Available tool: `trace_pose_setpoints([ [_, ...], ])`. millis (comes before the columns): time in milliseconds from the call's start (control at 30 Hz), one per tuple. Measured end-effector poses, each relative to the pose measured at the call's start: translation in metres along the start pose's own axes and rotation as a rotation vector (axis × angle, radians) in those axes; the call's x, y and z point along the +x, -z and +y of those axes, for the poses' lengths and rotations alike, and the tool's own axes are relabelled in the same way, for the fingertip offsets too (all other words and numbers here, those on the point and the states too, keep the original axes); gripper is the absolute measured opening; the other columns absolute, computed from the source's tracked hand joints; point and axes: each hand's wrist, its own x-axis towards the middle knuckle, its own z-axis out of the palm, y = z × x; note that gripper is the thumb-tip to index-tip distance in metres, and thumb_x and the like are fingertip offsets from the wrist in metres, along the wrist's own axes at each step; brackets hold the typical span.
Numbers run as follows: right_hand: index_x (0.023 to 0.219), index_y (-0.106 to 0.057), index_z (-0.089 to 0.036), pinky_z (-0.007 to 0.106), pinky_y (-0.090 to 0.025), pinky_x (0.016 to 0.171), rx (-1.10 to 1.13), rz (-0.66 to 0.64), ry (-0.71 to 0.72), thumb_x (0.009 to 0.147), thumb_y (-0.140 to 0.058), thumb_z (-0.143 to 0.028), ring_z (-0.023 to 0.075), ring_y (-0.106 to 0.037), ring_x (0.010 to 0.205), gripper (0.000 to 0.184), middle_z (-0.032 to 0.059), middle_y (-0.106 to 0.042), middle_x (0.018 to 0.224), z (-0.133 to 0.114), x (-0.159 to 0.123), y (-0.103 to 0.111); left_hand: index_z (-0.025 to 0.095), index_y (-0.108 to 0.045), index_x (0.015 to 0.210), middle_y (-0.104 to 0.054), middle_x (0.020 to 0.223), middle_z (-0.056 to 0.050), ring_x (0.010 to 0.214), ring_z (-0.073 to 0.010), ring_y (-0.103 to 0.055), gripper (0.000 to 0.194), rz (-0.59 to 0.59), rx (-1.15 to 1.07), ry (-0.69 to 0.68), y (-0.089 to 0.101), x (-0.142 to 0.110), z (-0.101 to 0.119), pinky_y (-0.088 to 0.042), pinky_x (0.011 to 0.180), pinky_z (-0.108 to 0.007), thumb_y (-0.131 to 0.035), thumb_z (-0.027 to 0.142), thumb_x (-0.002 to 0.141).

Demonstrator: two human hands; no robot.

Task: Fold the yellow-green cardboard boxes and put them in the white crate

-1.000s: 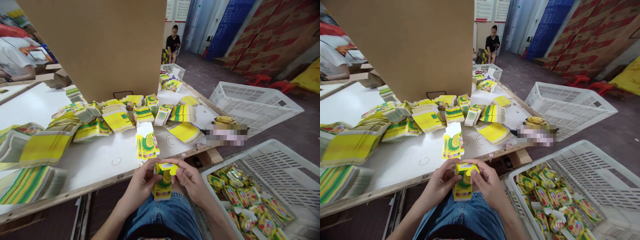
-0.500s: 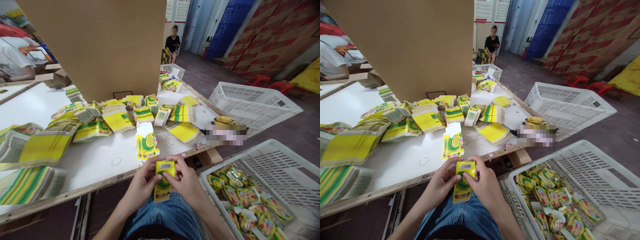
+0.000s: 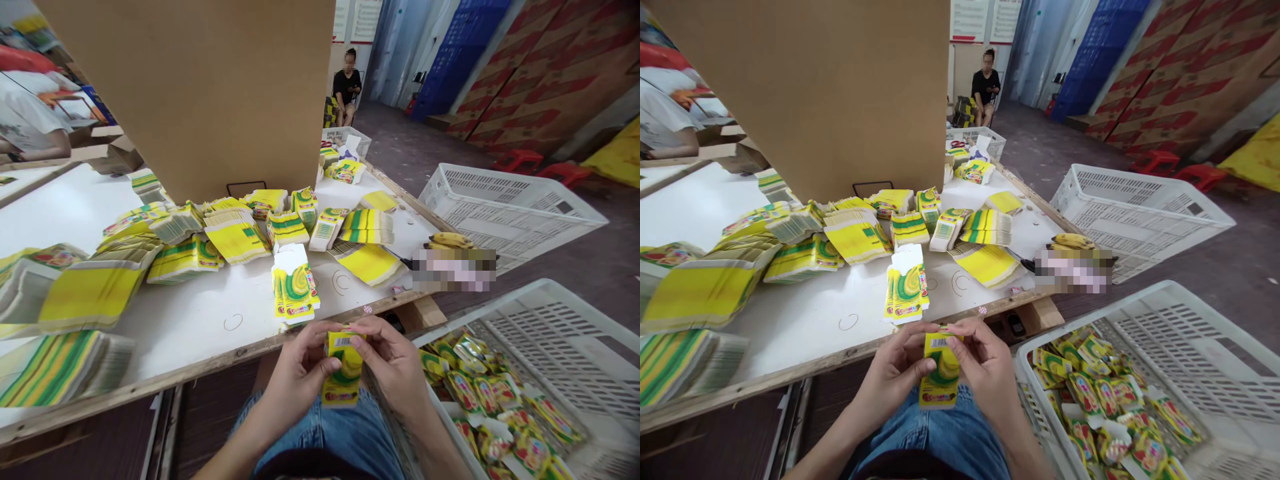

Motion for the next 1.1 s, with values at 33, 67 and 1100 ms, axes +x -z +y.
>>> trace_pose_setpoints([
  [33,0.087,-0.068,-0.023,0.032,-0.053,0.077,-0.046,0.004,0.026,0.087,-0.063,-0.030,0.0203,-0.065,0.086,0.009,0.0055,-0.068,0.089,-0.003,0.000,0.006,0.023,-0.058,0.119,-0.069,0.116,-0.011,0.098,-0.0228,-0.068,0.033,0.003,0.059,-0.017,0.000,0.000,0.000,-0.054,0.084,-0.032,-0.064,0.025,0.086],
  [67,0.086,-0.068,-0.022,0.033,-0.052,0.074,-0.128,0.034,0.055,0.087,-0.062,-0.031,0.0208,-0.064,0.085,0.010,0.0059,-0.067,0.088,-0.006,0.000,0.015,0.024,-0.058,0.120,-0.068,0.119,-0.011,0.102,-0.0236,-0.067,0.034,0.015,0.148,-0.048,0.002,0.001,0.001,-0.053,0.088,-0.034,-0.063,0.025,0.087],
  [1100,0.097,-0.069,-0.021,0.031,-0.053,0.074,0.331,0.094,-0.384,0.077,-0.074,-0.041,0.0186,-0.066,0.078,0.030,0.0050,-0.074,0.087,0.016,-0.007,-0.022,0.026,-0.048,0.139,-0.050,0.145,-0.012,0.134,-0.0275,-0.046,0.050,0.229,0.022,-0.278,0.027,-0.003,-0.004,-0.041,0.110,-0.042,-0.059,0.029,0.091],
])
